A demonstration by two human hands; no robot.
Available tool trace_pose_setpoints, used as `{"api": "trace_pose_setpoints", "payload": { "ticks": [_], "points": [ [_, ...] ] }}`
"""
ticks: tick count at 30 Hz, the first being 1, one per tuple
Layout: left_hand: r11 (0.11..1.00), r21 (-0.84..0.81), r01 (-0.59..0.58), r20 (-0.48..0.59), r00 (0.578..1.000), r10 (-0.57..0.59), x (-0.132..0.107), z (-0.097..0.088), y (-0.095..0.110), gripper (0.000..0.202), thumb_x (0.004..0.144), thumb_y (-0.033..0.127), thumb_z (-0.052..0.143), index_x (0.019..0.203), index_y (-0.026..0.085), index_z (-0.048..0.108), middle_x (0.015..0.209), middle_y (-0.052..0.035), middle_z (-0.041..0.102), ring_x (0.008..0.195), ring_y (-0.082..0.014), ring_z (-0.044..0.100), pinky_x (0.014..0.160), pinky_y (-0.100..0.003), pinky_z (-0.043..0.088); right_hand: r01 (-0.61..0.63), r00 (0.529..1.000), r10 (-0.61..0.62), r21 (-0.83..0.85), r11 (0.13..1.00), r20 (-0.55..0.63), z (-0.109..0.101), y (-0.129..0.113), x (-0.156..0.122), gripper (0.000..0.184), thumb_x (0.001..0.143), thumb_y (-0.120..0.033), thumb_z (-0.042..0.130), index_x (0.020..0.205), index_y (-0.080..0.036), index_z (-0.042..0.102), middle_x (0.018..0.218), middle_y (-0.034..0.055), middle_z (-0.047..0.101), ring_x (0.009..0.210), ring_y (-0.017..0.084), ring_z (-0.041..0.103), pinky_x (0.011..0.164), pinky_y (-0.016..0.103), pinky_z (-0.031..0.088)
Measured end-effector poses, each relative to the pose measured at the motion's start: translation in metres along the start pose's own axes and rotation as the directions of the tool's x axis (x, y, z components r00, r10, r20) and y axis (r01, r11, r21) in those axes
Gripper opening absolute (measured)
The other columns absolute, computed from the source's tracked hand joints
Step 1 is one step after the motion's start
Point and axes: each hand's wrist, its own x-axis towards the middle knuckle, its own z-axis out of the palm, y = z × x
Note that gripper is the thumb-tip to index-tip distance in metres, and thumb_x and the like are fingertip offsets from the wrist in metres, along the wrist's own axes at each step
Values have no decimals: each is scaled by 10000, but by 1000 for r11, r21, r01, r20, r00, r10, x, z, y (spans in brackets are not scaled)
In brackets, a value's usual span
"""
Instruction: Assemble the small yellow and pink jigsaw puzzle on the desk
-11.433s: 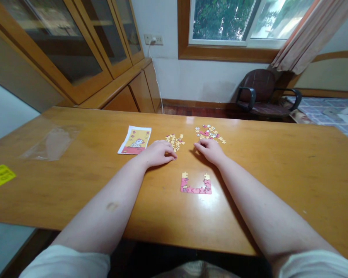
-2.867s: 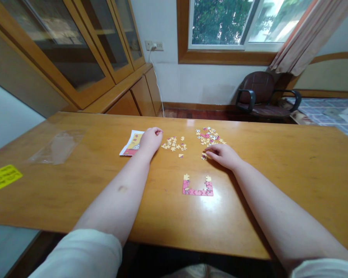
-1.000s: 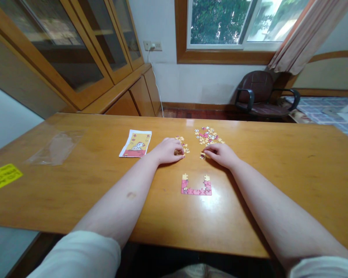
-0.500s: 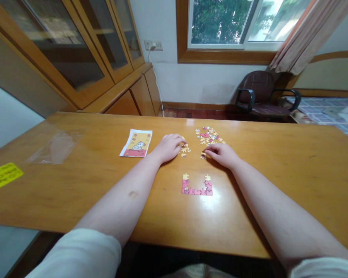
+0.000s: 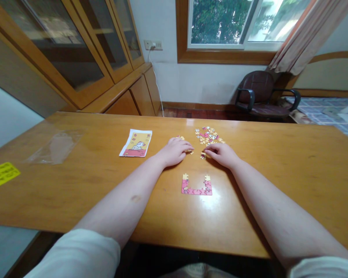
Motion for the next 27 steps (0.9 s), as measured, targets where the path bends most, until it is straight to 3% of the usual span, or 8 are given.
{"api": "trace_pose_setpoints", "payload": {
  "ticks": [4,8,10,12,18,27],
  "points": [
    [990,34,137,-136,982,-131,-1,0,-8,323,858,187,439,1073,261,667,1179,-12,649,1103,-221,516,995,-411,322,5,1000,-5,-2,1000,1,0,1,0,268,869,-392,538,908,-216,737,836,41,721,708,161,599,673,278,440],
    [911,-29,412,-346,851,-395,-3,-2,-26,287,860,200,428,1023,223,664,1102,-45,655,1056,-230,545,954,-394,387,15,1000,-15,6,1000,-6,1,2,0,267,871,-390,535,904,-217,735,858,43,724,730,165,608,679,280,441],
    [868,-47,494,-379,795,-473,-5,-3,-35,270,845,192,441,992,227,664,1098,-46,653,1059,-240,548,957,-397,399,15,1000,-15,13,1000,-6,1,2,0,265,871,-390,535,906,-218,733,859,41,723,734,165,610,682,281,442],
    [842,-58,536,-373,771,-516,-6,-3,-43,261,837,190,450,973,238,667,1094,-43,656,1061,-249,550,953,-404,412,11,1000,-11,15,1000,-7,1,2,0,261,870,-387,536,910,-219,732,856,39,723,733,165,610,680,282,441],
    [851,-63,522,-313,799,-513,-5,0,-52,275,839,190,445,936,249,695,1065,-36,666,1045,-239,565,955,-403,431,16,1000,-16,21,1000,-8,0,1,-1,255,869,-379,538,897,-215,731,849,40,724,729,165,609,677,280,439],
    [897,31,440,-212,880,-425,-7,-5,-47,224,865,284,504,961,252,704,1011,-42,683,970,-225,585,906,-372,437,10,1000,-10,12,1000,-8,0,1,-1,260,867,-388,537,891,-218,732,840,37,722,716,163,606,663,276,432]
  ]
}}
